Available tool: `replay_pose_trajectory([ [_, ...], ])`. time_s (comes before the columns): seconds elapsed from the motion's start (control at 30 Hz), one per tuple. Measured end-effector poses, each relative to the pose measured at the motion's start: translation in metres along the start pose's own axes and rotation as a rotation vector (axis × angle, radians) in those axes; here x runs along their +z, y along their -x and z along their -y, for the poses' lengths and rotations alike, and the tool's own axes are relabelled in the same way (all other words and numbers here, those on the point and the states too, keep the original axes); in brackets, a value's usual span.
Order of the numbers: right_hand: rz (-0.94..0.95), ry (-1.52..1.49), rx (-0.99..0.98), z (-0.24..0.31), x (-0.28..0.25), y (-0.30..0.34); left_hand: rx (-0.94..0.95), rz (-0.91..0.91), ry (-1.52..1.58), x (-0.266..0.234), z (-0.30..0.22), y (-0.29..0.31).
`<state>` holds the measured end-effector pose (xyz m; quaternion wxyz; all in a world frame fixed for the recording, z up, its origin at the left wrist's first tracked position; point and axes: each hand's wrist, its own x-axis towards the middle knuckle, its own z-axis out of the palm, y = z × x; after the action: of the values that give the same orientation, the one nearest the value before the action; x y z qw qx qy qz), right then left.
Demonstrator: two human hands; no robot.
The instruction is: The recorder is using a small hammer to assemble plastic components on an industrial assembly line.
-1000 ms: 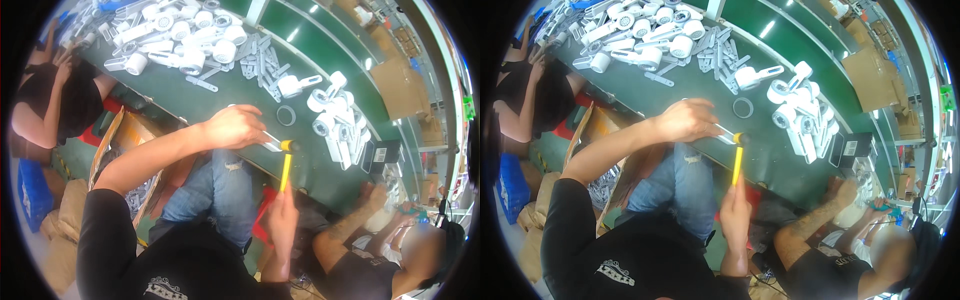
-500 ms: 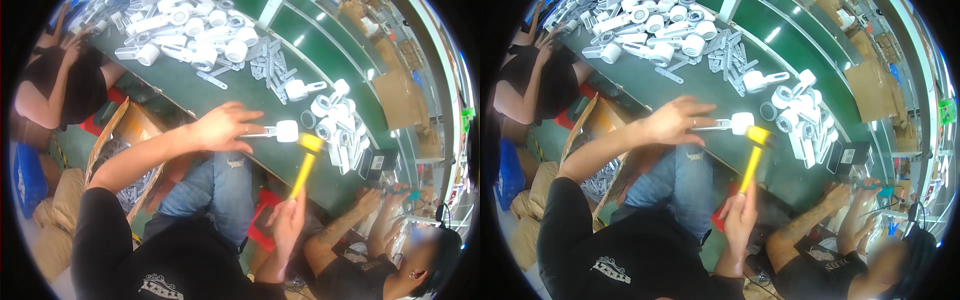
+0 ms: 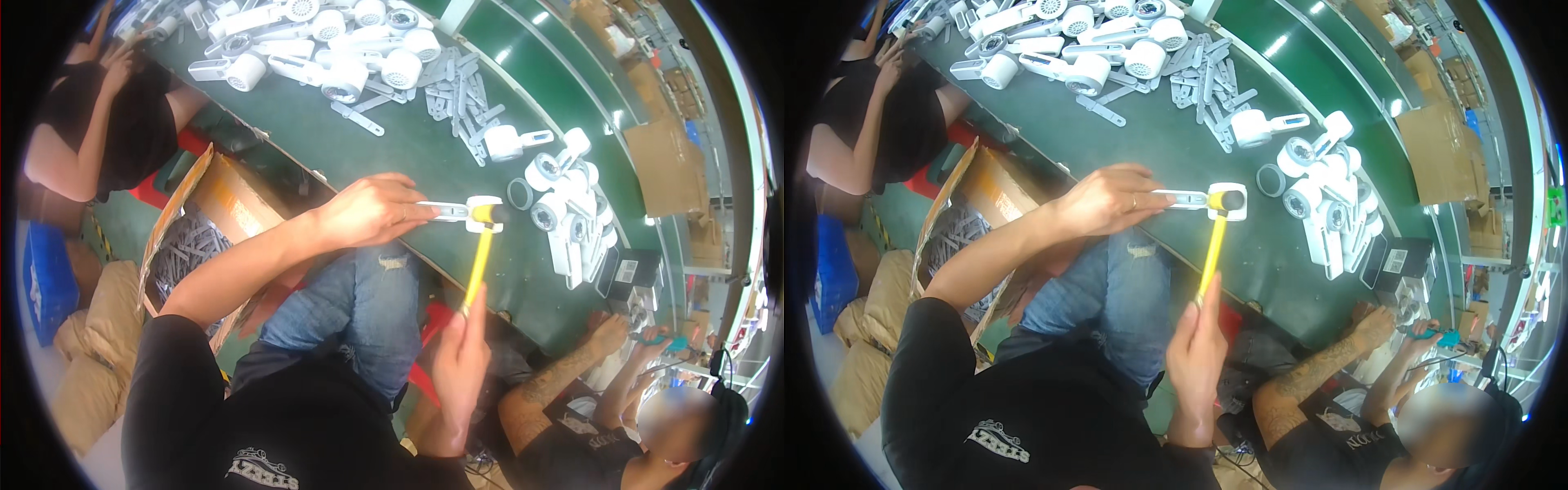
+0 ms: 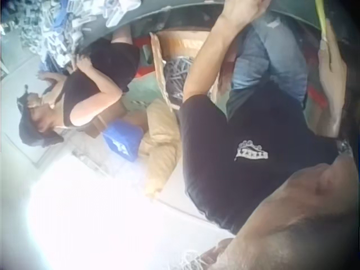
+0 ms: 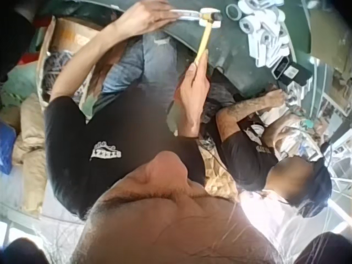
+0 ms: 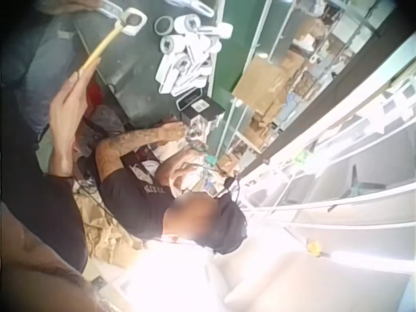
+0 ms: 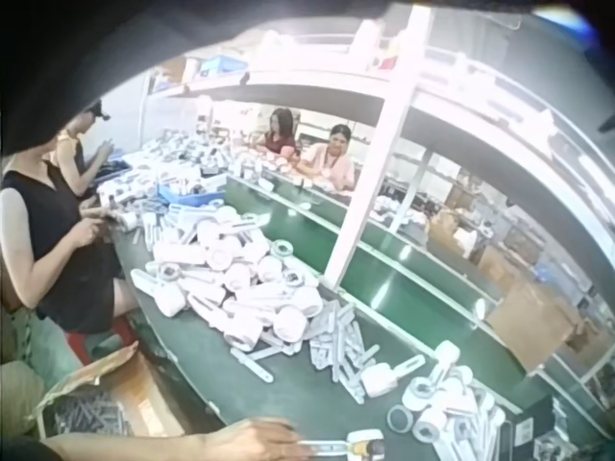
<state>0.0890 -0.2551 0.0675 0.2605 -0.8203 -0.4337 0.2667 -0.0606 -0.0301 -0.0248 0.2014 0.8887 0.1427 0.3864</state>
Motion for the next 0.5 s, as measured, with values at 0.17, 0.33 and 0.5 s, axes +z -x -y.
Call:
replay_pose_trajectory([
  [0.17, -0.077, 0.132, -0.148, -0.024, 0.019, -0.010, 0.008, 0.006, -0.001, -0.001, 0.000, -0.004],
  [0.33, -0.104, 0.071, -0.141, -0.012, 0.019, -0.004, -0.005, 0.003, 0.006, 0.001, 0.001, -0.002],
  [0.5, -0.168, 0.015, -0.222, -0.016, 0.015, 0.001, -0.027, -0.005, 0.000, 0.004, 0.000, 0.002],
])
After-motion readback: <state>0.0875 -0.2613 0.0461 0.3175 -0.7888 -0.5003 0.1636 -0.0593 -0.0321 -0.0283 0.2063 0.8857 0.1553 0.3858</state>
